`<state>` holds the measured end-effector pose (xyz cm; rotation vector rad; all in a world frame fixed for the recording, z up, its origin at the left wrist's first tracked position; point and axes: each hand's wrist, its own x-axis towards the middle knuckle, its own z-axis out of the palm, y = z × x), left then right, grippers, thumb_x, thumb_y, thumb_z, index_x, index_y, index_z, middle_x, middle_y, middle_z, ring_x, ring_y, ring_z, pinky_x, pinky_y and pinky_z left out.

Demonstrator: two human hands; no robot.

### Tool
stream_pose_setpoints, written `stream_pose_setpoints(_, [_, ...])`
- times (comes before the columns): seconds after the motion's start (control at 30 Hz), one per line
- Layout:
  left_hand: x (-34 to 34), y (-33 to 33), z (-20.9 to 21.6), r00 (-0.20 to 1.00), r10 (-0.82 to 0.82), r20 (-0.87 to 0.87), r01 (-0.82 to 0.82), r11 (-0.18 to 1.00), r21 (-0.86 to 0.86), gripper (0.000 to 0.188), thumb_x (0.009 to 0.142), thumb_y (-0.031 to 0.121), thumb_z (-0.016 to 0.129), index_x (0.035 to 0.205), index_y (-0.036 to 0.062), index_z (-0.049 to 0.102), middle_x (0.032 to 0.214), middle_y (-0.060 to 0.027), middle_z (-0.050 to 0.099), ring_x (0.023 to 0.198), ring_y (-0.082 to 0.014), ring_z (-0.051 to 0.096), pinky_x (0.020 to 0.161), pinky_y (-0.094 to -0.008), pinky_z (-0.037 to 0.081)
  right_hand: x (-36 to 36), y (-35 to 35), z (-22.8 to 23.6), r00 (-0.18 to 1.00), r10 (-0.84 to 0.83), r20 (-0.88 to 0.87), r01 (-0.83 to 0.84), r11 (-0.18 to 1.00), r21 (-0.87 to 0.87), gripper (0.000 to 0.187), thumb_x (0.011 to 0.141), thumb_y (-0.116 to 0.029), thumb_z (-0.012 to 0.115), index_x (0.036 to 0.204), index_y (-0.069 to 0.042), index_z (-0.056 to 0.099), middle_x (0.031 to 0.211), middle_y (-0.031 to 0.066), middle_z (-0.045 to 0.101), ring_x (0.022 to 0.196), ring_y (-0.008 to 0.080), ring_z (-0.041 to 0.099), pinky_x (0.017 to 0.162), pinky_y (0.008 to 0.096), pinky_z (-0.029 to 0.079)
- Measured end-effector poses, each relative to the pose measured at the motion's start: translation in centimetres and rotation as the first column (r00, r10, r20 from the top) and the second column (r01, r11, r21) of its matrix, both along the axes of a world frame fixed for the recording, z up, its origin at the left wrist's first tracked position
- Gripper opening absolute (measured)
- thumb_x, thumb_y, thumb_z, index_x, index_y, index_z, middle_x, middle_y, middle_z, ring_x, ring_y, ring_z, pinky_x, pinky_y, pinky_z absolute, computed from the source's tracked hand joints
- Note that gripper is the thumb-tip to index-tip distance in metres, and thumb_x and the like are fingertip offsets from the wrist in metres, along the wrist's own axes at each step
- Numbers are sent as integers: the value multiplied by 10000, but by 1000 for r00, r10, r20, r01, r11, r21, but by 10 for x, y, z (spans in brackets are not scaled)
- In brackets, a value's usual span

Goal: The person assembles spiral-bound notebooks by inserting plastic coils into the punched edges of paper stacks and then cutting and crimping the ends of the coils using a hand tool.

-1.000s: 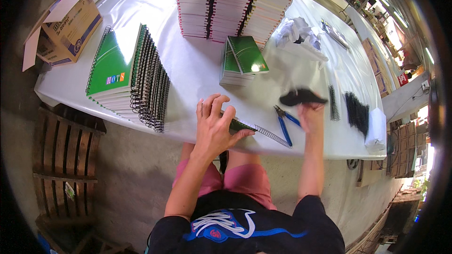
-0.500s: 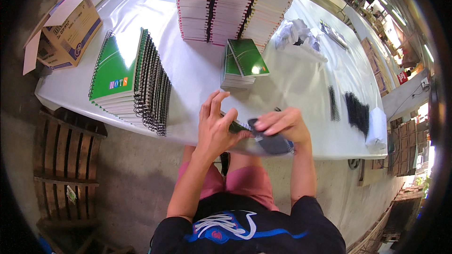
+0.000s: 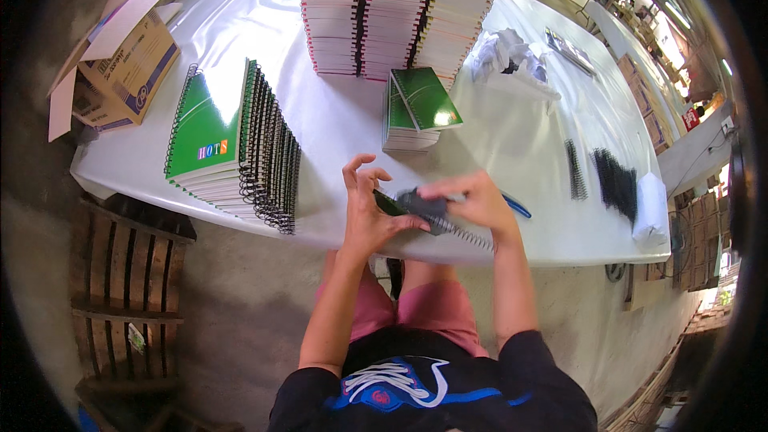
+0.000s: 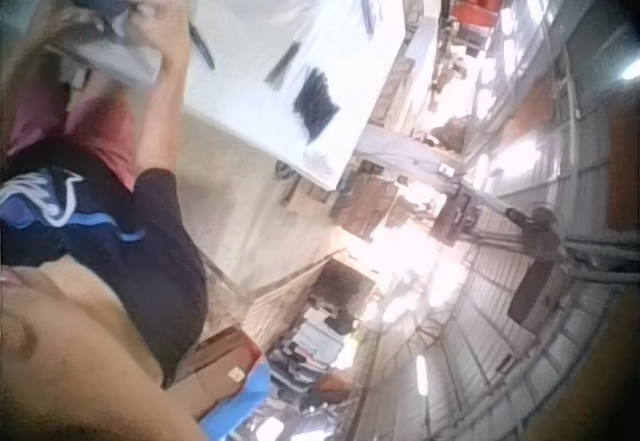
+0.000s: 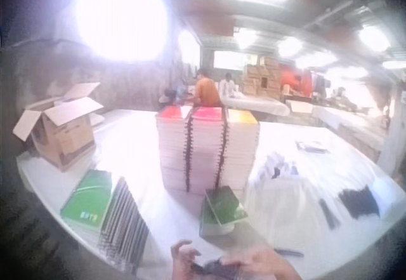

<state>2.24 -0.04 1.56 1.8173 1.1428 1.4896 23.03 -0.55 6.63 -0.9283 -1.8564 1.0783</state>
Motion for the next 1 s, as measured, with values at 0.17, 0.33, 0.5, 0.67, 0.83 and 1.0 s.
stream_pose_setpoints(0.17, [0,9,-19,995,-14,98,17,999,-32,955,330,417,926,984,76,320,1112,-124,375,1049,-224,389,810,-342,408,-7,5,6,996,67,-61,-64,997,43,321,664,81,626,953,-28,714,971,140,698,920,201,668,832,285,503])
stream_pose_setpoints(0.33, [-3,13,-25,996,-69,62,72,996,-48,991,337,462,922,977,53,285,1101,-159,330,1097,-294,389,909,-381,391,-10,16,1,916,146,-373,-163,987,-14,301,671,74,635,945,-19,714,946,133,702,898,203,672,824,295,507])
stream_pose_setpoints(0.5, [-3,11,-22,987,-115,110,121,991,-52,973,363,385,940,998,47,285,1090,-150,291,1134,-297,342,917,-368,372,-20,31,4,998,-44,33,44,999,-24,327,663,77,647,958,-43,719,948,117,705,882,201,675,806,292,507])
stream_pose_setpoints(0.67, [-5,10,-24,992,-117,50,118,993,-11,936,404,402,924,1011,48,306,1078,-127,285,1120,-287,336,912,-360,369,-34,25,10,988,15,154,-16,1000,6,395,664,94,589,993,-85,715,980,122,696,922,201,665,828,294,501])
stream_pose_setpoints(0.83, [-9,7,-28,896,-145,420,246,949,-197,581,694,341,813,986,63,395,1039,-66,425,951,-133,399,829,-253,367,24,16,-1,837,-522,162,504,852,143,374,689,64,540,1010,-48,695,1033,133,681,969,253,650,871,318,486])
stream_pose_setpoints(1.0, [-6,-4,-10,797,25,603,217,921,-324,225,807,180,747,860,48,573,773,32,573,711,-51,503,667,-185,410,95,-21,-32,367,-843,393,721,525,452,443,820,-138,609,1253,-65,553,1306,151,522,1193,355,490,985,400,400])
